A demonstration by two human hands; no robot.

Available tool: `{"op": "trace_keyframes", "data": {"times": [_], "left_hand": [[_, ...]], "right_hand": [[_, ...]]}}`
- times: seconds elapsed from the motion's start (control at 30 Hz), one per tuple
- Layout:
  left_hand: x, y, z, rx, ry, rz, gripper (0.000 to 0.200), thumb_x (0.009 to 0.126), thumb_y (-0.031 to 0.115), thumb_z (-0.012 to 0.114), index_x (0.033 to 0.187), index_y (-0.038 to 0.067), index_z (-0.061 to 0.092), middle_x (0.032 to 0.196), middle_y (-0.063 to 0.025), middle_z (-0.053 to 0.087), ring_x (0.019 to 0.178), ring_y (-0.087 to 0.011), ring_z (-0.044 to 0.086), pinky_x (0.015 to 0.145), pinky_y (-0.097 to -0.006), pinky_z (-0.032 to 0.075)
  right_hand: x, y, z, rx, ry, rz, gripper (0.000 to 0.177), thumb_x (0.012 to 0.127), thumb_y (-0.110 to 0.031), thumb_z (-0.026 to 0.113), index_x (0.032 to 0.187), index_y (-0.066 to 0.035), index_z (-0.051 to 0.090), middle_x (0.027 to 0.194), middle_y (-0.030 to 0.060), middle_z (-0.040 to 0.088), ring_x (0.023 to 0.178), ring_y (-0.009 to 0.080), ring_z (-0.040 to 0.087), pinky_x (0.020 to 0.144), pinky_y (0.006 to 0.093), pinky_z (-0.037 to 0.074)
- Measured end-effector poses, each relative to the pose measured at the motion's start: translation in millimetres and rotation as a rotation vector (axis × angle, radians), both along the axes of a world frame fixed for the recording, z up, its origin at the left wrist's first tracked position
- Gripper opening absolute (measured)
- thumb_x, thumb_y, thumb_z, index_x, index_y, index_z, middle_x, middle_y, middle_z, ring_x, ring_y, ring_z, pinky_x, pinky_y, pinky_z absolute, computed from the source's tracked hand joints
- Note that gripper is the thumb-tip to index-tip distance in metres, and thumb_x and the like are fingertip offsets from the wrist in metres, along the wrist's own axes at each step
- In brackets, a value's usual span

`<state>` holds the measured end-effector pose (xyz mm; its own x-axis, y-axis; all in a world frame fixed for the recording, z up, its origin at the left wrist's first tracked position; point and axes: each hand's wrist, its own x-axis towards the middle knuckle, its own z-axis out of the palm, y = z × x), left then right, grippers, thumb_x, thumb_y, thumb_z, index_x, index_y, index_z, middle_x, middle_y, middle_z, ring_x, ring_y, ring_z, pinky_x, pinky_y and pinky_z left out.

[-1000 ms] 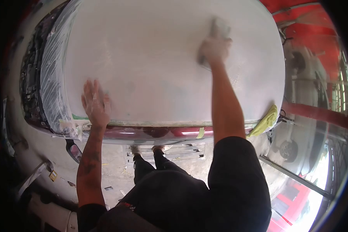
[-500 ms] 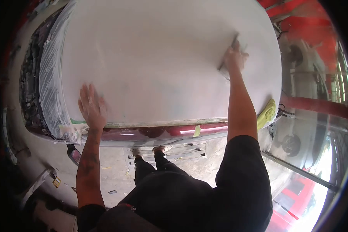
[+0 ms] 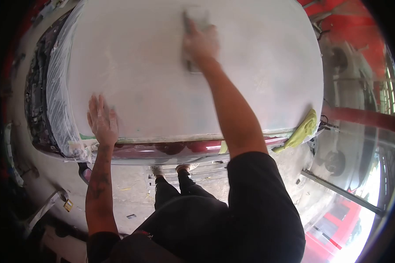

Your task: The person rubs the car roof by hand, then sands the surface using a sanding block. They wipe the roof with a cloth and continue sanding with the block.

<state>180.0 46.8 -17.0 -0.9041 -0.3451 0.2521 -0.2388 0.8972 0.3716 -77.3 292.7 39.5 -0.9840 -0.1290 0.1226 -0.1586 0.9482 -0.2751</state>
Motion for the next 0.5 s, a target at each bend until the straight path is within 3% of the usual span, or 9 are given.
{"op": "trace_keyframes", "data": {"times": [0.13,0.2,0.27,0.3,0.33,0.37,0.43,0.5], "left_hand": [[0,-1,-1,-0.017,0.002,0.022,0.057,0.096,0.039,0.046,0.146,0.013,0.038,0.152,-0.0172,0.031,0.141,-0.0358,0.027,0.113,-0.0526,0.017],[0,0,-1,-0.005,-0.009,0.013,0.056,0.095,0.035,0.048,0.146,0.013,0.038,0.152,-0.0191,0.03,0.141,-0.0373,0.027,0.112,-0.0528,0.018],[-1,-2,-1,0.007,-0.01,0.015,0.058,0.093,0.032,0.05,0.146,0.013,0.037,0.152,-0.0189,0.029,0.14,-0.0381,0.027,0.112,-0.0548,0.018],[1,-2,-2,0.013,-0.017,0.006,0.061,0.091,0.03,0.053,0.147,0.013,0.036,0.152,-0.0186,0.029,0.14,-0.0388,0.027,0.111,-0.0568,0.019],[3,-2,-3,0.005,-0.026,0.011,0.061,0.091,0.03,0.053,0.147,0.013,0.036,0.152,-0.0186,0.029,0.14,-0.0388,0.027,0.111,-0.0568,0.019],[2,-2,-3,0.002,-0.007,0.002,0.06,0.091,0.03,0.052,0.147,0.014,0.036,0.152,-0.0188,0.029,0.14,-0.0386,0.027,0.111,-0.0565,0.019],[2,0,-3,-0.004,0.011,-0.013,0.06,0.092,0.031,0.052,0.147,0.014,0.035,0.152,-0.0189,0.029,0.14,-0.0384,0.028,0.111,-0.0562,0.02],[2,-2,-3,-0.01,0.021,-0.019,0.059,0.093,0.032,0.051,0.147,0.014,0.035,0.152,-0.0191,0.029,0.14,-0.0381,0.028,0.111,-0.0554,0.02]], "right_hand": [[-11,143,-8,0.07,0.002,-0.473,0.054,0.09,-0.04,0.048,0.143,-0.035,0.035,0.121,0.0267,0.043,0.103,0.0422,0.055,0.086,0.0504,0.049],[-15,139,-9,0.056,0.027,-0.542,0.054,0.09,-0.04,0.048,0.143,-0.035,0.035,0.121,0.0269,0.042,0.102,0.0424,0.055,0.086,0.0507,0.049],[-12,67,4,-0.003,-0.041,-0.376,0.055,0.09,-0.038,0.049,0.143,-0.034,0.036,0.121,0.0285,0.043,0.105,0.043,0.054,0.091,0.0497,0.047],[-4,16,4,-0.022,-0.09,-0.237,0.054,0.09,-0.034,0.049,0.142,-0.031,0.038,0.128,0.0338,0.042,0.114,0.046,0.051,0.098,0.0489,0.043],[-1,-31,-20,0.076,0.076,-0.026,0.054,0.09,-0.031,0.05,0.143,-0.029,0.038,0.135,0.0378,0.038,0.124,0.048,0.044,0.102,0.0491,0.039],[9,-79,-11,-0.025,-0.032,0.062,0.054,0.09,-0.03,0.05,0.142,-0.029,0.039,0.14,0.0389,0.034,0.131,0.0492,0.036,0.104,0.0517,0.037],[23,-149,-26,-0.044,0.056,0.335,0.048,0.09,-0.029,0.051,0.138,-0.028,0.047,0.128,0.0317,0.045,0.12,0.0441,0.046,0.099,0.051,0.04],[29,-150,-23,-0.017,0.084,0.409,0.047,0.09,-0.03,0.052,0.137,-0.028,0.047,0.121,0.0273,0.047,0.113,0.0405,0.049,0.095,0.0493,0.043]]}}
